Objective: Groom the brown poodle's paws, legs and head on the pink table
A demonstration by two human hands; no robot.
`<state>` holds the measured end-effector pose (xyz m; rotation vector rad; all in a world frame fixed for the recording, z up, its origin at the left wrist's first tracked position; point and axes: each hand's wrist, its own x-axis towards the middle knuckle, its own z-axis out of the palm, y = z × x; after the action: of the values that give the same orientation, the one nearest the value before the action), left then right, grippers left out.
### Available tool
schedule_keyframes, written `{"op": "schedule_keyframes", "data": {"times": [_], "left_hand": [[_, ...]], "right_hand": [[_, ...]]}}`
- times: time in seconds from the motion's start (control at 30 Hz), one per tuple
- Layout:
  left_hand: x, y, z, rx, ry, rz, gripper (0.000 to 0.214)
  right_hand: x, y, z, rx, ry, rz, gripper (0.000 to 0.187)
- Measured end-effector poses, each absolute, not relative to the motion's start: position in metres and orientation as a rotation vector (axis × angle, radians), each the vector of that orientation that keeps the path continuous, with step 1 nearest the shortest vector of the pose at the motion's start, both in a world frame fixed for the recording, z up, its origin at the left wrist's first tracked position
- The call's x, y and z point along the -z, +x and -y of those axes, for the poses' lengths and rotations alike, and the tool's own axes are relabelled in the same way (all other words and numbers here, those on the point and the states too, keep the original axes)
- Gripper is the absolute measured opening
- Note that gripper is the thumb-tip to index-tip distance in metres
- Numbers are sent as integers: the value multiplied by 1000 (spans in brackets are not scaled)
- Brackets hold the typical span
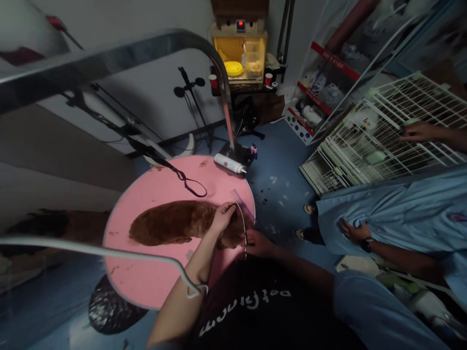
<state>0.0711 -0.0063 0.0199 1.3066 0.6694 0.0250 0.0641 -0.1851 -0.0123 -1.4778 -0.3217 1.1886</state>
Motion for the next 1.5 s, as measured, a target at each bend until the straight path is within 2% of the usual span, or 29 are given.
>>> {"op": "schedule_keyframes", "data": {"times": [0.2,1.03,1.17,1.3,1.5], "left_hand": [[-28,71,5,-32,1355,-627,25],[-38,70,-10,152,1356,-531,20],[-43,70,-12,155,1360,-525,19],[-48,69,-15,188,1370,-521,19],[-49,71,-20,132,1366,-548,21]], "right_hand": [[8,67,187,-1185,-1492,381,40],[3,99,218,-1297,-1503,658,25],[-3,104,218,-1306,-1488,688,28],[-11,107,219,-1307,-1489,728,22],[-4,113,216,-1263,-1571,703,25]]}}
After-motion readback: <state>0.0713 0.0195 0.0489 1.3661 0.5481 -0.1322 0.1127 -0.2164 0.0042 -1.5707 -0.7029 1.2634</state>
